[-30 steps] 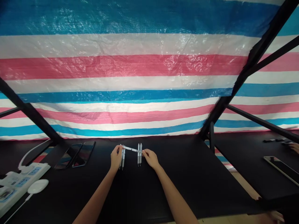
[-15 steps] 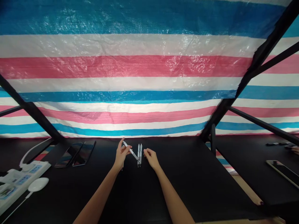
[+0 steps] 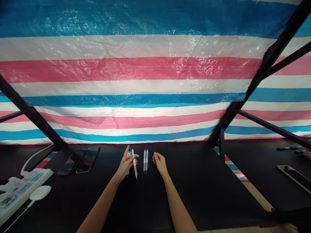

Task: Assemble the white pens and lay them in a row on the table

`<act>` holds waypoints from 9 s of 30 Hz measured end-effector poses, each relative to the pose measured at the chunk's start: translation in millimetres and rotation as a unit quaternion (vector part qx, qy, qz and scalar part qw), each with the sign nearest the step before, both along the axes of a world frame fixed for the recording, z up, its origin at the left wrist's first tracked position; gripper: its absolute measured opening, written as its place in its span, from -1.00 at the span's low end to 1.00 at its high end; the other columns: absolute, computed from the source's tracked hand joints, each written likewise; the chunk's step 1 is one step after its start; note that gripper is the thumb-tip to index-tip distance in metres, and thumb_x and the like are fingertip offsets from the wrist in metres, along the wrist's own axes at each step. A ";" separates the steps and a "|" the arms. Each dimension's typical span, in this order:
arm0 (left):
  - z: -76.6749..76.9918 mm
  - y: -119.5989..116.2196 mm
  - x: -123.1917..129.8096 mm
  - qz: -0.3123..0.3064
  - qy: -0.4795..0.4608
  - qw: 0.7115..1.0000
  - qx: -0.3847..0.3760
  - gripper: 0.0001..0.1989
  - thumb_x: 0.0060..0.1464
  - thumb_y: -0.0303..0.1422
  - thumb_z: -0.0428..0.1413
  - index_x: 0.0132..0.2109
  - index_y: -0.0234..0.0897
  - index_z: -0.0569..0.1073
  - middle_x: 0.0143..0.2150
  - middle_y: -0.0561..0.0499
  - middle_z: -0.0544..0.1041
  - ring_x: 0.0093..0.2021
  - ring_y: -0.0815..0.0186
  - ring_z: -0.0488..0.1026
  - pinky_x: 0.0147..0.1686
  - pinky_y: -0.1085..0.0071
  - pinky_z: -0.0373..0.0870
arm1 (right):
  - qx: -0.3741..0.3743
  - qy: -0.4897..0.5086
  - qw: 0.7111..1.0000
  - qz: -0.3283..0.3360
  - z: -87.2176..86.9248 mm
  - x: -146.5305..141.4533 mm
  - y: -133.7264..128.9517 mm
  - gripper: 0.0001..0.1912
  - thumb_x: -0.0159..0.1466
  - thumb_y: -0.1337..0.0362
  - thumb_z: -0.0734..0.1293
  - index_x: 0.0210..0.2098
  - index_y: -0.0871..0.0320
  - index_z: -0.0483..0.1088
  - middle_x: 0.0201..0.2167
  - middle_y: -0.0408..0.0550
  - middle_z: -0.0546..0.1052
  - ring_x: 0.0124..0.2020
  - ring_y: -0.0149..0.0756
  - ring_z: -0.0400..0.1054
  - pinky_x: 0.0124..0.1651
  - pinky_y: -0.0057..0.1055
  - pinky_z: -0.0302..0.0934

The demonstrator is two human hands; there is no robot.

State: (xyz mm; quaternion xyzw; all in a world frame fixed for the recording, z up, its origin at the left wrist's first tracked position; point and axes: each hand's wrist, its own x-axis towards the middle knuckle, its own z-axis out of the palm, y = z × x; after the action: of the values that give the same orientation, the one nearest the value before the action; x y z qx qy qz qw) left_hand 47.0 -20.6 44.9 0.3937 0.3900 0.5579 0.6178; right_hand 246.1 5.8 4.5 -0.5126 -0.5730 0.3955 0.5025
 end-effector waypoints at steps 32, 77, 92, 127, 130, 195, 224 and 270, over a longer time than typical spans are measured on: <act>1.6 -3.3 -3.3 0.012 0.011 1.000 -0.003 -0.17 -0.07 -0.15 0.20 0.29 -0.14 0.02 -0.34 -0.01 0.52 -0.56 0.46 0.31 -0.52 0.47 0.24 | -0.001 -0.001 1.000 -0.004 -5.2 1.1 2.8 -0.46 0.20 -0.19 0.12 -0.59 0.13 0.28 -0.65 -0.12 0.35 -0.63 -0.34 0.22 -0.51 -0.42 0.13; -56.1 18.5 -50.5 0.273 0.457 0.836 0.134 -0.70 -0.03 -0.36 -0.06 -0.22 -0.31 0.51 -0.24 -0.12 0.39 -0.29 0.22 0.44 -0.29 0.26 0.46 | 0.052 -0.257 0.963 0.062 10.5 -5.4 -12.8 -0.85 0.18 0.22 0.22 -0.40 0.11 0.39 -0.55 -0.20 0.36 -0.52 -0.38 0.23 -0.45 -0.48 0.04; -42.1 8.2 -47.5 0.306 0.453 0.827 0.134 -0.74 0.02 -0.25 -0.03 -0.28 -0.29 0.46 -0.28 -0.08 0.39 -0.40 0.28 0.39 -0.44 0.33 0.39 | 0.083 -0.389 0.916 0.045 12.6 -13.2 -16.6 -0.87 0.20 0.24 0.21 -0.39 0.10 0.37 -0.55 -0.19 0.36 -0.50 -0.36 0.24 -0.36 -0.42 -0.06; -19.3 -9.8 -29.3 0.163 0.468 0.822 0.279 -0.72 0.20 -0.25 -0.13 -0.26 -0.22 0.44 -0.24 -0.09 0.47 -0.16 0.22 0.43 -0.13 0.30 0.38 | -0.113 0.159 0.959 0.205 31.1 -9.8 -27.1 -0.63 0.12 0.06 0.36 -0.17 0.14 0.38 -0.60 -0.26 0.34 -0.74 -0.61 -0.11 -0.66 -0.55 -0.27; -18.1 -9.8 -30.7 0.174 0.469 0.821 0.276 -0.72 0.19 -0.23 -0.13 -0.28 -0.21 0.43 -0.25 -0.09 0.47 -0.16 0.21 0.42 -0.14 0.30 0.37 | -0.102 0.135 0.968 0.186 26.9 -6.2 -23.3 -0.63 0.09 0.01 0.37 -0.28 0.19 0.46 -0.56 -0.19 0.38 -0.70 -0.58 -0.01 -0.63 -0.53 -0.18; -27.8 -6.5 -27.3 0.152 0.484 0.803 0.314 -0.78 0.22 -0.30 -0.13 -0.20 -0.21 0.39 -0.16 -0.09 0.42 -0.08 0.22 0.38 -0.07 0.23 0.35 | 0.014 0.068 0.996 0.056 3.2 3.3 -2.8 -0.54 0.09 -0.09 0.33 -0.30 0.20 0.49 -0.73 -0.24 0.22 -0.67 -0.44 0.12 -0.58 -0.48 -0.01; -31.3 -2.2 -27.7 0.136 0.495 0.800 0.310 -0.82 0.19 -0.30 -0.08 -0.22 -0.21 0.40 -0.15 -0.08 0.43 -0.07 0.23 0.40 -0.05 0.26 0.36 | -0.013 0.079 0.994 0.073 8.4 5.3 -3.9 -0.58 0.08 -0.05 0.34 -0.30 0.19 0.49 -0.63 -0.18 0.35 -0.65 -0.45 0.16 -0.55 -0.47 0.05; -29.0 -1.3 -26.9 0.118 0.485 0.811 0.305 -0.80 0.20 -0.28 -0.11 -0.20 -0.19 0.39 -0.19 -0.07 0.45 -0.13 0.23 0.41 -0.09 0.26 0.37 | -0.021 0.098 0.993 0.060 9.1 6.7 -3.1 -0.59 0.07 -0.03 0.35 -0.30 0.20 0.48 -0.70 -0.25 0.24 -0.65 -0.45 0.13 -0.54 -0.46 0.02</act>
State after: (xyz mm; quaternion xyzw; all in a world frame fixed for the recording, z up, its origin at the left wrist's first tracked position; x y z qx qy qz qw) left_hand 20.2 -21.9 15.9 0.7321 0.4925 0.4533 0.1266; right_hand 252.8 2.7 13.6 -0.4465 -0.5418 0.4852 0.5211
